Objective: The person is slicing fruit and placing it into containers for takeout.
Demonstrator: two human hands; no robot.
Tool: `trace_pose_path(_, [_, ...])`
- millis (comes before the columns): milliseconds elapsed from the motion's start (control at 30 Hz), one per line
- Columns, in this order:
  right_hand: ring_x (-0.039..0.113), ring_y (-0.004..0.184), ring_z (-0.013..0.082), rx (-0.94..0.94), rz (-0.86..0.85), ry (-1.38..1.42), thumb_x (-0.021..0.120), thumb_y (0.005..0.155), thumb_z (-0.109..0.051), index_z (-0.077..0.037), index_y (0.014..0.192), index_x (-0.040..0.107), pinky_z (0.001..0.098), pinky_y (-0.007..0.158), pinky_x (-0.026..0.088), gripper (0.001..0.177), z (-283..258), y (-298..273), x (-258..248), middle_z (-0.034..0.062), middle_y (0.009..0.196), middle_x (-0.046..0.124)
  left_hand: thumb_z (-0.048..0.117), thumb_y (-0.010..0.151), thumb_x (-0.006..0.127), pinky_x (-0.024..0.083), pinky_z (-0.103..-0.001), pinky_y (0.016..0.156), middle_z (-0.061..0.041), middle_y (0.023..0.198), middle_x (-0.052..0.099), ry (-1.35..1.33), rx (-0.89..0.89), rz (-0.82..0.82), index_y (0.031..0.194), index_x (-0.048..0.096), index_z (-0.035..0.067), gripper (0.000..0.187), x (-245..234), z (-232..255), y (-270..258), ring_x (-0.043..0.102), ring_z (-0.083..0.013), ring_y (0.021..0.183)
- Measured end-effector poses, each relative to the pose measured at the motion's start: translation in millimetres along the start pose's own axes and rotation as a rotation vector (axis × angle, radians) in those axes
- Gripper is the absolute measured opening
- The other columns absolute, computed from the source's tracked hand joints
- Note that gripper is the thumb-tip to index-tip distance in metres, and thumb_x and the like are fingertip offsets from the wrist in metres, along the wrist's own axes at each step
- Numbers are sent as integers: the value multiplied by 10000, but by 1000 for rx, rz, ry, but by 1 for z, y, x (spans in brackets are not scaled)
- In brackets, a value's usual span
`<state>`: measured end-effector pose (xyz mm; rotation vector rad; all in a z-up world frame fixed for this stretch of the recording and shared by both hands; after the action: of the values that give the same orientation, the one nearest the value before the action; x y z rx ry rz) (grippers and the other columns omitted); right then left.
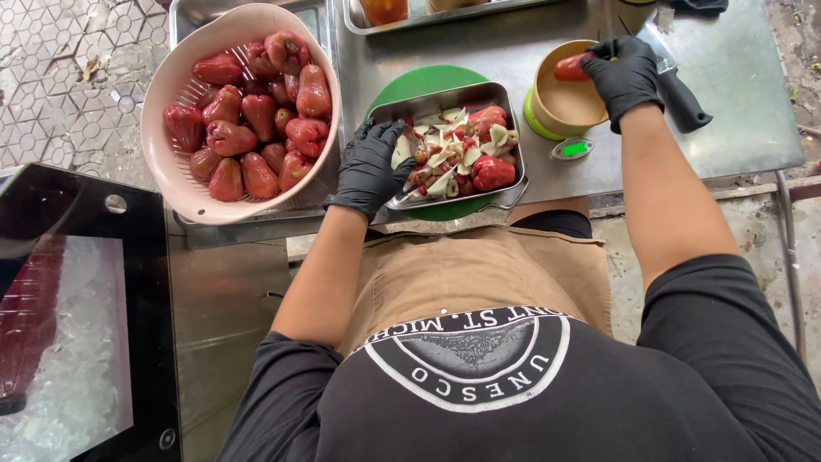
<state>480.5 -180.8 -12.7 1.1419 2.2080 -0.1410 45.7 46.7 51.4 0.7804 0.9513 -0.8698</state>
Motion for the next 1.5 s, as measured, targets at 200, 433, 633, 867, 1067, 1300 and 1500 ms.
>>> trace_pose_path(200, [674, 862, 382, -144, 75, -482, 940, 841, -244, -29, 1027, 707, 454, 767, 535, 368, -26, -3, 6, 194, 939, 709, 244, 714, 789, 267, -533, 1195, -118, 1488, 485, 214, -44, -218, 1461, 491, 126, 813, 9, -5, 9, 296, -404, 1471])
trace_pose_path(433, [655, 975, 393, -413, 65, -521, 964, 742, -351, -20, 1206, 662, 463, 837, 541, 645, -46, -4, -19, 204, 1097, 671, 277, 730, 786, 209, -572, 1182, -171, 1521, 445, 200, -3, -212, 1486, 449, 114, 843, 26, -20, 21, 259, -427, 1472])
trace_pose_path(633, [664, 974, 379, -222, -91, -714, 944, 754, -591, -47, 1113, 669, 491, 818, 532, 707, -39, 0, -3, 182, 1026, 672, 349, 720, 841, 146, -588, 1221, -168, 1420, 532, 252, -92, -379, 1478, 493, 190, 849, 18, -23, 28, 289, -419, 1462])
trace_pose_path(867, [637, 1011, 398, -342, -44, -587, 921, 858, -533, -10, 1211, 633, 478, 860, 524, 693, -71, -19, -13, 219, 1102, 635, 285, 656, 913, 250, -562, 1157, -141, 1233, 637, 106, -37, -161, 1175, 663, 175, 586, 1, -18, 14, 396, -432, 1395])
trace_pose_path(1067, [592, 993, 235, -462, -65, 82, 599, 1144, -245, -6, 1295, 556, 374, 945, 518, 286, -110, -76, 24, 143, 1184, 582, 177, 859, 833, 491, -355, 1016, -67, 1124, 680, -563, -124, -19, 1162, 626, 110, 373, 3, -22, 5, 610, -232, 1113])
trace_pose_path(1300, [514, 822, 88, 72, -665, 900, 432, 1104, -194, -77, 1631, 347, 213, 740, 437, 547, -230, -202, 65, -3, 885, 554, 274, 1005, 637, 543, -244, 874, -15, 1173, 687, -1594, -251, 166, 1283, 632, 93, 331, -16, 16, 25, 634, -92, 1030])
trace_pose_path(1500, [390, 697, 95, 61, -749, 1035, 461, 1109, -194, -117, 1682, 257, 230, 658, 356, 613, -251, -219, 70, -22, 785, 453, 540, 1061, 426, 567, -264, 801, -18, 1083, 672, -1621, -385, 234, 1205, 706, 99, 541, -35, 50, 31, 646, -98, 954])
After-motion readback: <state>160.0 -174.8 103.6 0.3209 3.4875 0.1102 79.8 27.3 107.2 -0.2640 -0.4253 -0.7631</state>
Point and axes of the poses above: each hand's wrist, its own y-axis towards the middle knuckle, its own x-axis out of the palm, z = x × y, the point moved 2 cm from there along y, towards the middle knuckle
